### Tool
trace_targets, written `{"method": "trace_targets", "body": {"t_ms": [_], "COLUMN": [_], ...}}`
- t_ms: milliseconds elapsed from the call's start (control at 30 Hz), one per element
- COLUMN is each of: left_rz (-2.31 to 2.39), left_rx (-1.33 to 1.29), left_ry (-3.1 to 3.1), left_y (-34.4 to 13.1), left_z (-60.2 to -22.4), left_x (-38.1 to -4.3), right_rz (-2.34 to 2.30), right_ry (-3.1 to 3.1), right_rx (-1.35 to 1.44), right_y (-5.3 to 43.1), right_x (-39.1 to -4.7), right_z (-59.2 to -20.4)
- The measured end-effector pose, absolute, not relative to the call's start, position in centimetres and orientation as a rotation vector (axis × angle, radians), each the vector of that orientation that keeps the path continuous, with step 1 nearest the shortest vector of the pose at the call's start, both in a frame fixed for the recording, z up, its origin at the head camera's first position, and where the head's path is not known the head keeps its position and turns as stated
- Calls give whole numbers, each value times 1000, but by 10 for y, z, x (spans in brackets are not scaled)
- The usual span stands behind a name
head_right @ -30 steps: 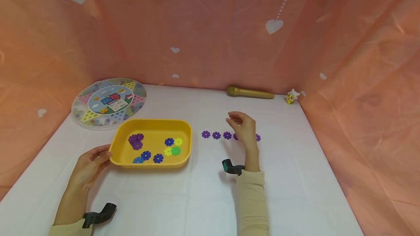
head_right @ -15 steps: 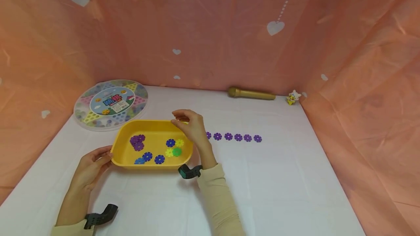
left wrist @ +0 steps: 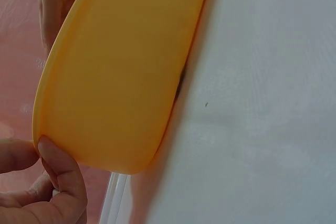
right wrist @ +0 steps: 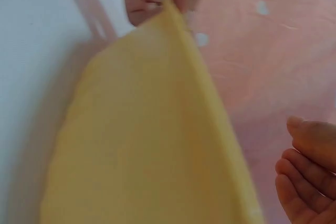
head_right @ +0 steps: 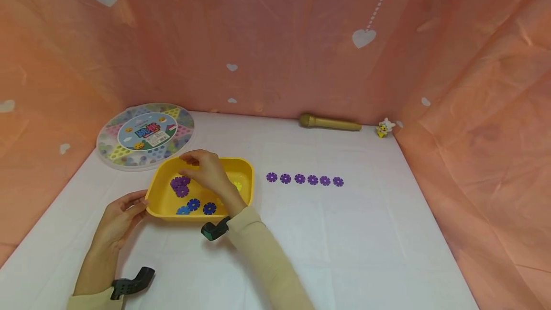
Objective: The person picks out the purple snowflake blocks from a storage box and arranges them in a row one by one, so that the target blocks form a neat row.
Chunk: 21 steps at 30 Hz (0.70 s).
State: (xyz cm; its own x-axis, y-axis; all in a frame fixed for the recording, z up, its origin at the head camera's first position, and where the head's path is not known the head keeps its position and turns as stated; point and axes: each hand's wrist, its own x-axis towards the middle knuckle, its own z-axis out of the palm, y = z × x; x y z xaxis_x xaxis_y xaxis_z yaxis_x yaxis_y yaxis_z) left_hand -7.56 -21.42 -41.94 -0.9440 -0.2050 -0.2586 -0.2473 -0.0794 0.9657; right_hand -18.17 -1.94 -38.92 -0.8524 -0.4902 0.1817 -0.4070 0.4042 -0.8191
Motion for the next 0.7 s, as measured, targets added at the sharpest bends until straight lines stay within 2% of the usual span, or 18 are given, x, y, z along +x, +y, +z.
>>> {"method": "trace_targets", "body": {"t_ms": [400,700], "left_rz": [2276,2297], "left_rx": [-498,-477], "left_ry": [2095,2092], "left_y": [-214,-214], "left_z": [-421,-422], "left_x": [-76,-75], "right_rz": [-1047,-525], "right_ry": [2645,2717], "right_rx": [-849,-1160], "right_y": [-48,-59], "right_x": [-187,-185], "right_z": [-415,-424]}}
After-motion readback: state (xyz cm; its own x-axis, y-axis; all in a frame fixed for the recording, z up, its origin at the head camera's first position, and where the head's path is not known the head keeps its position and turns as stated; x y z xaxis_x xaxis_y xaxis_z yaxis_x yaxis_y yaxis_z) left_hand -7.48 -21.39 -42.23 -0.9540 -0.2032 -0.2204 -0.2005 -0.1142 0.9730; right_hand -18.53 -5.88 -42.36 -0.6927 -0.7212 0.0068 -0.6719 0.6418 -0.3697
